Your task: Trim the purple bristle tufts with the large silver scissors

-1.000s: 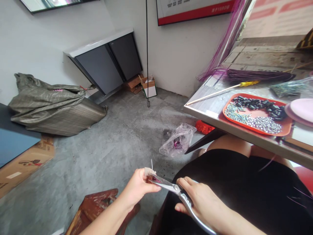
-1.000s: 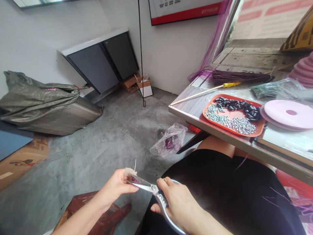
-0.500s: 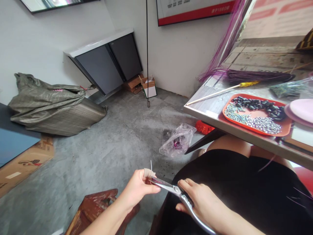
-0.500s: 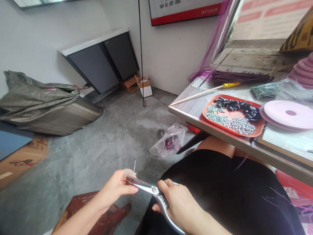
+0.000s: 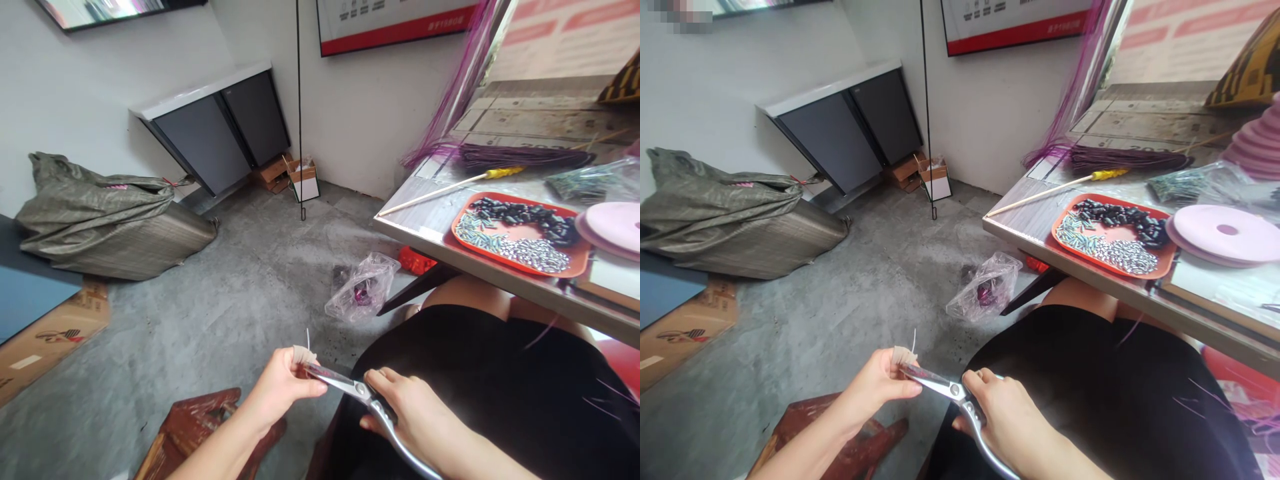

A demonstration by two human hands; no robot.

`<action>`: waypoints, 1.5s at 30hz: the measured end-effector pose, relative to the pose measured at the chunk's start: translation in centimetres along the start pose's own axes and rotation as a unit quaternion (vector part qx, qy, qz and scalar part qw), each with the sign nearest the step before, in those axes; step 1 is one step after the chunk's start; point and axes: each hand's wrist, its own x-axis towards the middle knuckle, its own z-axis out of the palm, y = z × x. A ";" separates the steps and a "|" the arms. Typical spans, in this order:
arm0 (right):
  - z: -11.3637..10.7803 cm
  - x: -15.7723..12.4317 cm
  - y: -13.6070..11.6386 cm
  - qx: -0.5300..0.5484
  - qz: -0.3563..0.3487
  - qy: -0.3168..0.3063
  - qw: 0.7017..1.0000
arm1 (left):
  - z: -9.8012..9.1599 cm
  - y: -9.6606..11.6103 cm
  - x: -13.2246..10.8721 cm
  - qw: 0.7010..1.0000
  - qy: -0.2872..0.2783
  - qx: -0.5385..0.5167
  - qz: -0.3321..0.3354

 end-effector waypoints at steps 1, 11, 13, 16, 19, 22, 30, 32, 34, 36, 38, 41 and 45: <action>0.1 0.0 0.0 -0.004 0.001 0.001 1.000 | 0.0 0.0 0.0 1.000 -0.001 0.001 0.001; -0.4 0.3 0.5 0.070 0.014 0.015 0.997 | -0.5 -0.2 0.1 1.000 -0.003 -0.003 0.014; -0.5 0.2 0.5 0.083 0.002 0.014 0.996 | -0.4 -0.3 0.0 1.000 -0.003 -0.007 0.011; -0.5 0.1 0.6 0.075 -0.008 0.002 0.997 | -0.4 -0.3 0.0 1.000 -0.004 -0.015 0.006; -0.4 0.1 0.6 0.055 -0.019 -0.002 0.998 | -0.3 -0.3 -0.1 1.000 -0.002 -0.029 0.005; -0.4 0.1 0.5 0.034 -0.020 -0.001 0.999 | -0.3 0.0 -0.3 0.999 -0.006 -0.051 0.004; -0.2 0.0 0.8 0.032 -0.001 0.005 0.999 | -0.8 0.2 -0.6 0.990 -0.048 -0.130 -0.024; -0.2 -0.1 0.8 0.033 -0.009 0.008 0.999 | -0.8 0.0 -0.5 0.993 -0.035 -0.110 -0.017; -0.4 -0.2 0.7 0.036 -0.021 0.010 0.999 | -0.8 -0.2 -0.5 0.995 -0.023 -0.092 -0.013; -0.6 -0.3 0.5 0.037 -0.030 0.013 0.999 | -0.6 -0.3 -0.5 0.996 -0.005 -0.085 -0.007; -0.7 -0.3 0.3 0.035 -0.032 0.012 0.999 | -0.4 -0.4 -0.5 0.996 0.013 -0.084 0.005; -0.8 -0.1 0.0 0.030 -0.032 0.009 0.999 | 0.0 -0.5 -0.4 0.996 0.044 -0.080 0.022; -0.6 0.3 -0.1 0.033 -0.040 0.025 0.998 | 0.5 -0.6 -0.4 0.994 0.081 -0.067 0.038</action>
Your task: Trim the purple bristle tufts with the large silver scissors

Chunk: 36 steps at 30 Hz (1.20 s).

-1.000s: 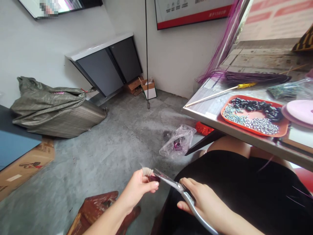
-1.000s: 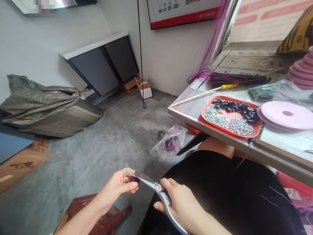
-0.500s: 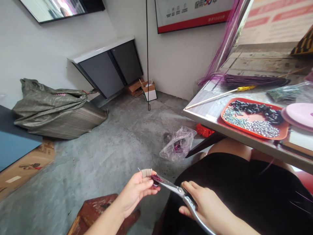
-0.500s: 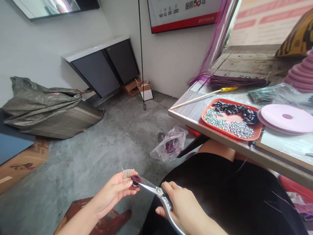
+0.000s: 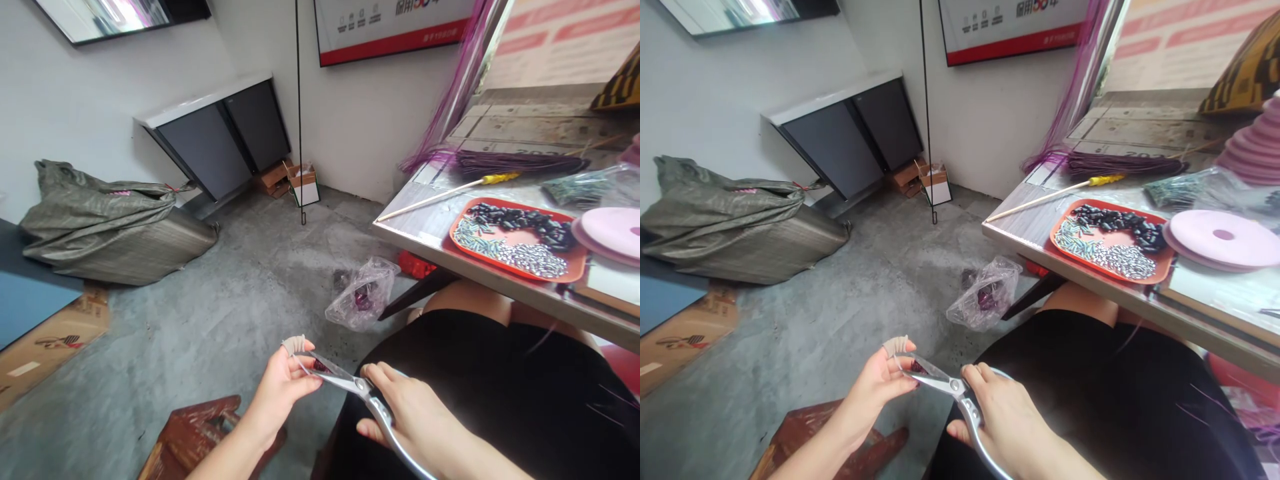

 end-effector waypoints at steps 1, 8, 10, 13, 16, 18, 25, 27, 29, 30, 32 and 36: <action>0.1 0.1 0.0 0.001 -0.001 0.004 1.000 | 0.1 0.0 0.0 1.000 0.005 0.000 0.004; 0.1 0.0 -0.1 -0.007 0.015 0.005 1.000 | 0.4 -0.1 -0.1 1.000 0.012 -0.006 0.015; 0.1 0.0 -0.2 -0.002 0.012 0.004 1.000 | 0.4 -0.1 -0.2 1.000 0.014 -0.006 0.012; 0.2 0.1 -0.3 -0.001 0.016 -0.004 1.000 | 0.4 0.1 -0.2 1.000 0.017 -0.004 0.006; 0.2 0.2 -0.3 -0.016 0.026 -0.005 1.000 | 0.3 0.4 -0.2 1.000 0.008 0.009 -0.010; 0.2 0.1 -0.3 -0.029 0.027 -0.002 0.999 | 0.2 0.5 -0.2 1.000 0.001 0.012 -0.015; 0.4 0.1 0.2 -0.039 0.030 0.001 0.999 | 0.1 0.0 -0.2 1.000 -0.015 -0.006 -0.015; 0.5 0.1 0.3 -0.039 0.032 0.000 0.999 | 0.0 -0.1 -0.1 1.000 -0.023 -0.011 -0.016; 0.6 0.1 0.3 -0.042 0.034 0.000 0.999 | 0.0 -0.2 -0.1 0.999 -0.032 -0.016 -0.021; 0.7 0.1 0.3 -0.042 0.035 -0.001 0.999 | 0.0 -0.2 -0.1 0.999 -0.033 -0.018 -0.022; 0.7 0.1 0.2 -0.042 0.036 -0.001 0.998 | 0.0 -0.1 -0.1 0.999 -0.029 -0.021 -0.020; 0.6 0.1 0.1 -0.048 0.049 -0.012 0.998 | -0.2 -0.1 -0.1 0.999 -0.040 -0.008 -0.028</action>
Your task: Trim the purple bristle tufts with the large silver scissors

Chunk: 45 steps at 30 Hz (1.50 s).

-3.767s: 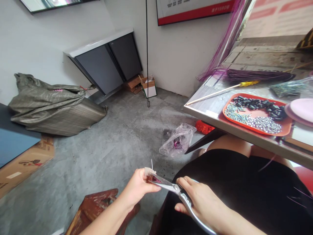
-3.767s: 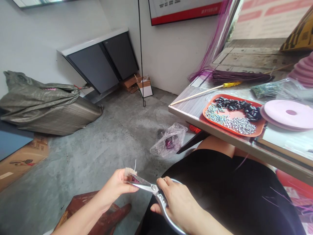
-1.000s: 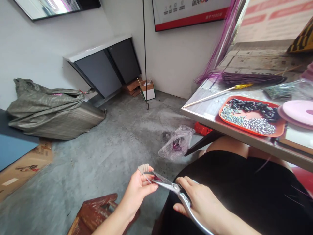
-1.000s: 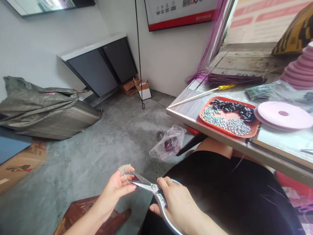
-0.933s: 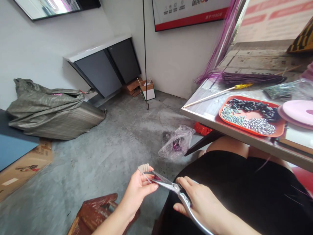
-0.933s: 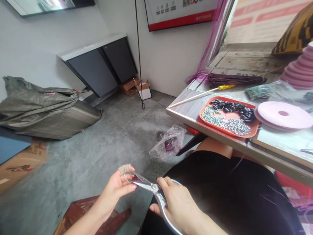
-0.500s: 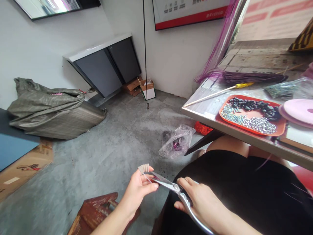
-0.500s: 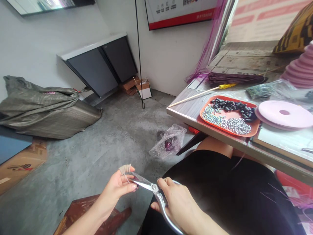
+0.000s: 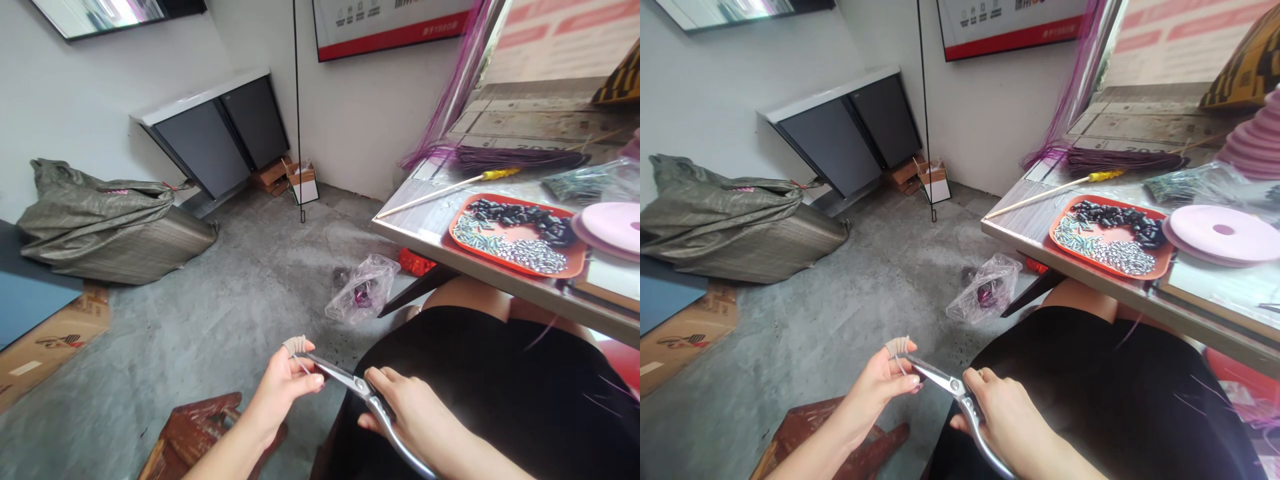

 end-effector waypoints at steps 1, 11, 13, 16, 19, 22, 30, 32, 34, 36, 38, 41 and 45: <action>-0.1 0.0 0.0 -0.003 0.004 -0.002 1.000 | -0.1 0.0 0.0 1.000 -0.004 0.004 -0.002; -0.7 -0.2 0.1 0.024 -0.055 0.023 0.998 | 0.1 0.5 0.2 0.999 0.024 0.044 0.013; -0.7 -0.1 0.0 0.011 -0.056 0.023 0.998 | 0.2 0.4 0.3 0.998 0.026 0.046 0.016; -0.5 0.1 0.0 0.000 -0.054 0.026 0.998 | 0.3 0.1 0.3 0.998 0.034 0.046 0.024; -0.3 0.2 -0.1 -0.006 -0.053 0.028 0.998 | 0.4 0.0 0.3 0.998 0.037 0.041 0.024; -0.4 0.2 -0.3 -0.011 -0.048 0.021 0.999 | 0.3 0.1 0.4 0.998 0.033 0.038 0.024; -0.6 0.1 -0.3 -0.024 -0.040 0.007 0.999 | 0.3 0.1 0.3 0.998 0.023 0.047 0.019; -0.5 0.1 -0.2 -0.028 -0.037 0.009 0.999 | 0.1 -0.1 0.4 0.998 0.025 0.054 0.022; -0.4 0.1 -0.1 -0.033 -0.032 0.010 0.999 | -0.1 -0.3 0.4 0.997 0.028 0.062 0.027; -0.3 0.1 0.0 -0.038 -0.026 0.010 0.999 | -0.3 -0.6 0.5 0.996 0.032 0.071 0.033; -0.2 0.1 0.1 -0.043 -0.020 0.007 0.999 | -0.4 -0.7 0.5 0.995 0.039 0.077 0.041; -0.1 0.2 0.1 -0.048 -0.016 0.002 0.999 | -0.4 -0.7 0.6 0.995 0.041 0.080 0.046; 0.1 0.3 0.2 -0.042 -0.007 0.003 0.999 | -0.4 -0.6 0.7 0.995 0.041 0.086 0.044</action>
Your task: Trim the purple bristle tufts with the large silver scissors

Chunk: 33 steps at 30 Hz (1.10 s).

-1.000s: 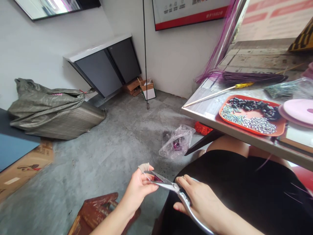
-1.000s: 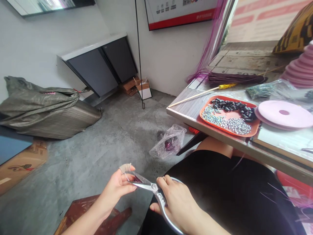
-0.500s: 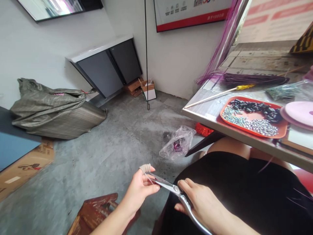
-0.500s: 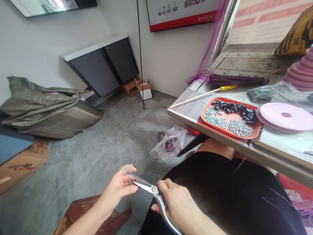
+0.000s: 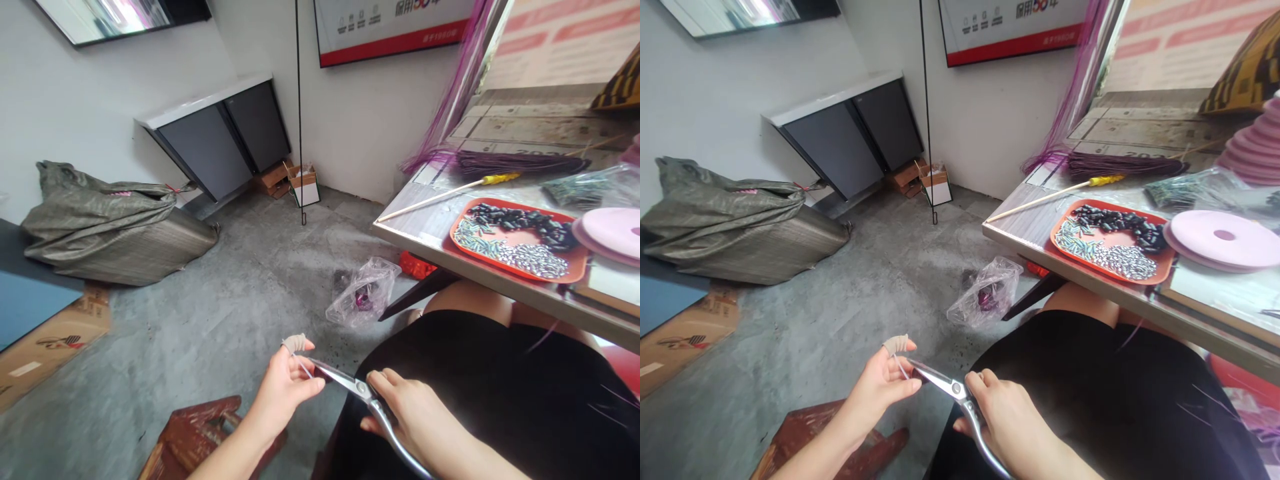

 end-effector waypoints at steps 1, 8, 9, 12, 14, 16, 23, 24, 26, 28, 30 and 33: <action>0.0 0.0 0.0 0.007 0.003 0.000 1.000 | 0.0 0.0 0.0 1.000 0.000 0.001 0.000; -0.2 -0.4 -0.1 0.076 -0.042 0.019 0.996 | 0.1 0.2 0.0 1.000 -0.009 -0.010 -0.003; -0.2 -0.4 -0.1 0.072 -0.050 0.025 0.996 | 0.2 0.2 0.0 1.000 -0.010 -0.010 -0.006; -0.2 -0.3 -0.2 0.060 -0.054 0.027 0.996 | 0.4 0.4 -0.2 1.000 -0.015 -0.007 -0.007; -0.1 -0.2 -0.2 0.056 -0.056 0.027 0.996 | 0.5 0.5 -0.3 1.000 -0.015 -0.004 -0.010; -0.1 -0.1 -0.4 0.054 -0.060 0.028 0.996 | 0.6 0.7 -0.4 1.000 -0.010 -0.004 -0.015; -0.3 -0.2 -0.6 0.033 -0.050 0.025 0.998 | 0.7 1.0 -0.6 1.000 0.004 -0.019 -0.020; -0.3 -0.2 -0.6 0.030 -0.049 0.025 0.998 | 0.7 1.0 -0.7 1.000 0.006 -0.023 -0.018; -0.3 -0.2 -0.5 0.027 -0.048 0.027 0.998 | 0.6 1.0 -0.7 0.999 0.002 -0.026 -0.018; -0.3 -0.3 -0.5 0.025 -0.047 0.026 0.998 | 0.6 0.9 -0.6 0.999 -0.006 -0.023 -0.024; -0.3 -0.3 -0.5 0.023 -0.045 0.021 0.998 | 0.5 0.8 -0.6 0.999 -0.009 -0.022 -0.022; -0.4 -0.2 -0.6 0.017 -0.042 0.014 0.999 | 0.4 0.6 -0.5 1.000 -0.009 -0.026 -0.011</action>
